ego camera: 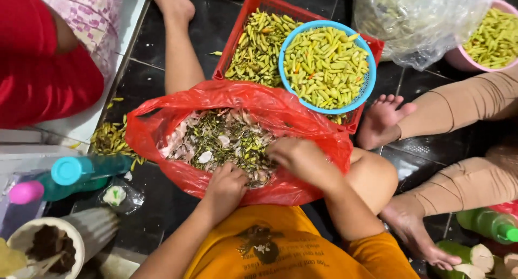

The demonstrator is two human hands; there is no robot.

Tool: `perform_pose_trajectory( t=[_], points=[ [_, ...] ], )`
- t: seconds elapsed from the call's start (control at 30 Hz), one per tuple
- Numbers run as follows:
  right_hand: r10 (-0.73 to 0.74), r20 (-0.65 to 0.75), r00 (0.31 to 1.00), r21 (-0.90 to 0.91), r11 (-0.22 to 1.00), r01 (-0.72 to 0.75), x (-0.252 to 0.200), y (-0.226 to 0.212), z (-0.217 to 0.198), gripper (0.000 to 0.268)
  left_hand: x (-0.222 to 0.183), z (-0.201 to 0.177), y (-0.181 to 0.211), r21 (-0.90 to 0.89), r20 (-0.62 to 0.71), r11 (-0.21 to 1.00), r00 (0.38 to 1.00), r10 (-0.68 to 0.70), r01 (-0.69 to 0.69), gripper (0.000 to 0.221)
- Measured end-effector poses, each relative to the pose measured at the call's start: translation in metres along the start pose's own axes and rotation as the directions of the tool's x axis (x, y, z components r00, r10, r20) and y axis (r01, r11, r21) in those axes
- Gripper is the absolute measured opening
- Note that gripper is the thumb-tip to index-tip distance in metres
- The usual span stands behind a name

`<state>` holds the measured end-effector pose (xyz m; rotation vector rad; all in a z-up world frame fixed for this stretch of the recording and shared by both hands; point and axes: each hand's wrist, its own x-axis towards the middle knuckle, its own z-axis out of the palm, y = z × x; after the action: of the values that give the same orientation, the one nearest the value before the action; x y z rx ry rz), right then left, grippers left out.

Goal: Removing stems from green chilies and sorting them into containers while sitting on the floor.

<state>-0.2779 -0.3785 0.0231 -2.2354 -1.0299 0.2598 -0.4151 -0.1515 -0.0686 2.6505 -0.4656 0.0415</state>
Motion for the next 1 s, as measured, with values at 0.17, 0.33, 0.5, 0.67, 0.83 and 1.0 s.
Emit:
perform_pose_trajectory(
  t=[0.17,0.33,0.5,0.67,0.83,1.0],
  points=[
    [-0.139,0.03,0.99,-0.261,0.955,0.142,-0.003,0.026,0.09,0.01,0.001,-0.008,0.007,0.007,0.018,0.999,0.999,-0.045,0.044,0.019],
    [-0.171,-0.023,0.985,-0.575,0.808,0.126,0.005,0.019,0.108,0.009,0.001,-0.005,0.01,0.034,0.013,0.997,0.998,-0.069,0.068,0.026],
    [-0.084,0.023,0.996,-0.394,0.915,0.086,-0.005,0.029,0.097,0.011,0.004,-0.021,0.01,-0.032,-0.067,0.985,0.983,-0.17,0.168,0.026],
    [0.036,0.052,0.998,0.002,0.999,-0.036,-0.017,0.011,0.057,0.016,0.016,-0.037,0.013,-0.205,-0.23,0.966,0.952,-0.201,0.154,0.026],
    [0.137,0.1,0.985,0.507,0.845,-0.169,-0.027,0.009,0.049,0.014,0.026,-0.03,0.019,-0.519,-0.187,0.851,0.961,-0.202,0.078,0.025],
    [0.258,0.138,0.956,0.768,0.582,-0.268,-0.034,0.007,0.068,0.043,0.028,-0.03,0.016,-0.608,-0.253,0.792,0.931,-0.262,0.057,0.016]
  ],
)
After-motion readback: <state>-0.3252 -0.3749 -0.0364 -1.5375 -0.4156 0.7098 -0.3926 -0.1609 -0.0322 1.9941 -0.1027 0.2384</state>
